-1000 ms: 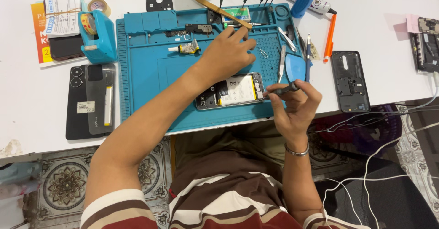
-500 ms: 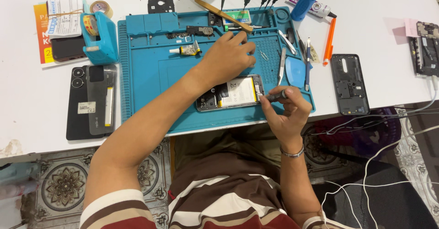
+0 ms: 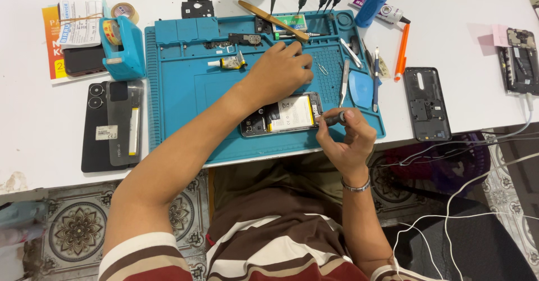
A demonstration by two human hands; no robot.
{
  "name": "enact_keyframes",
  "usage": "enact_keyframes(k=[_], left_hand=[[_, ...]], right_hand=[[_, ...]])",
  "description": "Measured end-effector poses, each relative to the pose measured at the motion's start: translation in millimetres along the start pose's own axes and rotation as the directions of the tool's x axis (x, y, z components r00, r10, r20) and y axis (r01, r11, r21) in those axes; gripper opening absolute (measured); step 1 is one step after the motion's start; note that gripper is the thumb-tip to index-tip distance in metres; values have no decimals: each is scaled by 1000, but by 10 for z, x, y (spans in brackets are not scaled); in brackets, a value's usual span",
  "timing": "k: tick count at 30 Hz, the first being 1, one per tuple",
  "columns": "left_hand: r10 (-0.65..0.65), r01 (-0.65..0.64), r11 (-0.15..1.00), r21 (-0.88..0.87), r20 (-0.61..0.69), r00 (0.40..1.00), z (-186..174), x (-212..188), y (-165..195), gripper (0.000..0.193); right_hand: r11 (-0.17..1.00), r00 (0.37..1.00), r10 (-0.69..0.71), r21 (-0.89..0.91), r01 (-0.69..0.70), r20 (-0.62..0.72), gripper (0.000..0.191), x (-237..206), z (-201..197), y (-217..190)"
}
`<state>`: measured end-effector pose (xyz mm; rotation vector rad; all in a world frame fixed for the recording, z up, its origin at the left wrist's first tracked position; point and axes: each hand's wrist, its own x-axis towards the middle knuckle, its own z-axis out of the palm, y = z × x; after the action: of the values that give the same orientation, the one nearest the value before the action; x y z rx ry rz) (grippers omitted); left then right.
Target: The person disassembles a smartphone on a blue work mat, using a screwdriver to remove screws and a plastic pry tool to separate internal components. They handle the battery, motherboard, and camera module, placing removed parts on the mat.
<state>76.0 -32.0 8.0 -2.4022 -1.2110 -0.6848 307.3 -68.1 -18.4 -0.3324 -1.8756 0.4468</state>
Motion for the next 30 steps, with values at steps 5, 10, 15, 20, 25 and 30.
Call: enact_keyframes(k=[5,10,15,20,25,30], left_hand=[[-9,9,1000,-15,0,1000,9,3,3,11],[-8,9,999,-45,8,1000,19,-2,-9,6],[-6,6,1000,-29,-1,1000,21,-2,-12,5],[-10,10,998,-63,-1,1000,7,7,-12,9],[-3,-2,993,-120,-42,999,-14,17,-14,10],[8,-23,988,-155,-98,995,-29,44,0,9]], right_hand=[[995,994,-26,-101,15,-102,75,-43,69,18],[989,987,17,-140,-40,-160,74,-74,103,11],[982,995,-7,-189,-13,-104,73,-41,52,-8],[984,978,89,-133,-115,-186,68,-31,154,0],[987,986,-19,-161,-8,-163,67,-49,201,22],[975,984,-20,-222,-20,-177,71,-61,189,44]])
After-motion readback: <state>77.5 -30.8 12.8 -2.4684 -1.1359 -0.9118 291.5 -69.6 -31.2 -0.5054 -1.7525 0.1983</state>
